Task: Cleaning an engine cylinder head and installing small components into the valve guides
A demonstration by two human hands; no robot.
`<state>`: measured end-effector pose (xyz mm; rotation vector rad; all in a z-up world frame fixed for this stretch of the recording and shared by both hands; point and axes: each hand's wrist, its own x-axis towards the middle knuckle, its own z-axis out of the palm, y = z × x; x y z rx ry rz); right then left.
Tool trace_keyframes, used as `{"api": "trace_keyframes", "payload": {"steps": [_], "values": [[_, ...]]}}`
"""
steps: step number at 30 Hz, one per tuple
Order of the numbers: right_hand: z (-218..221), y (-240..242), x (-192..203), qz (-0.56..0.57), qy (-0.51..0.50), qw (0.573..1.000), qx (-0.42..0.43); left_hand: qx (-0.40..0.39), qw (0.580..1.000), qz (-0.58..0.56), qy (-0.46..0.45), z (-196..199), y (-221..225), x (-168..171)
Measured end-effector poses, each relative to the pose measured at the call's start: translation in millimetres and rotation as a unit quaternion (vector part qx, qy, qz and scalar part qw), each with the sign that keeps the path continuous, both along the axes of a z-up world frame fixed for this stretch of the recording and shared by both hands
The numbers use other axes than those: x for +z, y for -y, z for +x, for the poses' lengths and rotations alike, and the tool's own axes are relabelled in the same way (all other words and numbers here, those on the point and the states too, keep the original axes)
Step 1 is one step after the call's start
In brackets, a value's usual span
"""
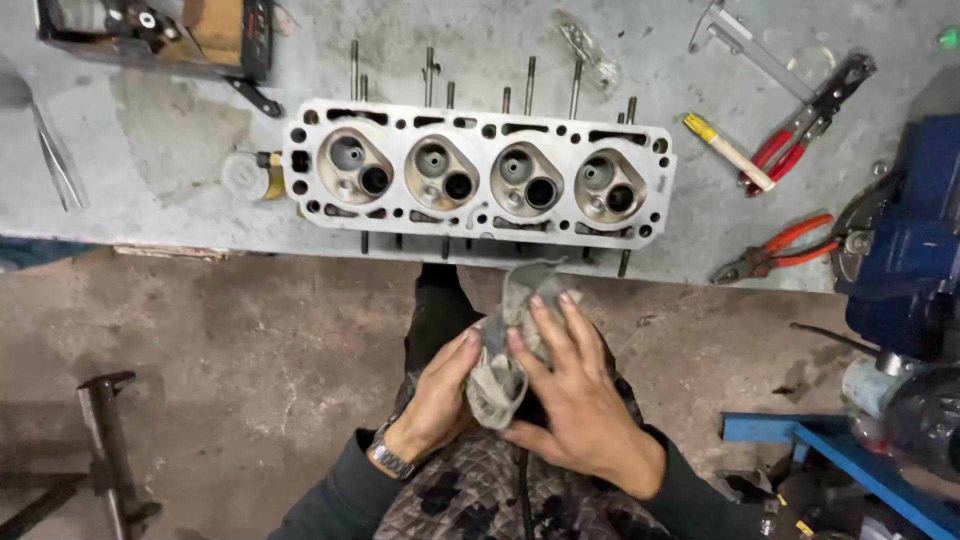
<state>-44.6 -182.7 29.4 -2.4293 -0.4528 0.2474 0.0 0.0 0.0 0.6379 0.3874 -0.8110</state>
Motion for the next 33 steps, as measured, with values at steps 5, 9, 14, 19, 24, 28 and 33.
{"api": "trace_keyframes", "payload": {"steps": [5, 9, 14, 19, 24, 28, 33], "values": [[-15.7, -30.6, -32.7, -0.077, 0.034, 0.992, 0.095, 0.042, 0.942, 0.263, 0.204, -38.3, 1.6, -6.2], [0.1, -31.9, 11.0, 0.034, -0.059, 0.966, 0.250, 0.109, 0.880, 0.432, 0.161, -73.3, -12.1, -12.6], [-1.3, 7.2, 13.9, 0.360, -0.090, 0.912, 0.175, -0.053, 0.840, 0.539, 0.028, -75.4, -18.4, -3.1], [-17.5, 12.1, -0.6, 0.271, -0.063, 0.960, -0.023, 0.026, 0.928, 0.348, 0.130, -44.0, 21.9, 23.3], [-28.7, 20.4, -20.3, 0.372, -0.147, 0.905, -0.148, -0.162, 0.755, 0.395, 0.498, -24.6, 48.0, 51.5], [-34.0, 51.0, -40.7, 0.365, -0.170, 0.863, -0.306, -0.068, 0.663, 0.468, 0.580, -15.4, 56.4, 83.2], [-42.1, 66.1, -35.5, 0.409, -0.203, 0.858, -0.235, -0.237, 0.701, 0.414, 0.530, -19.2, 57.9, 58.0]]}}
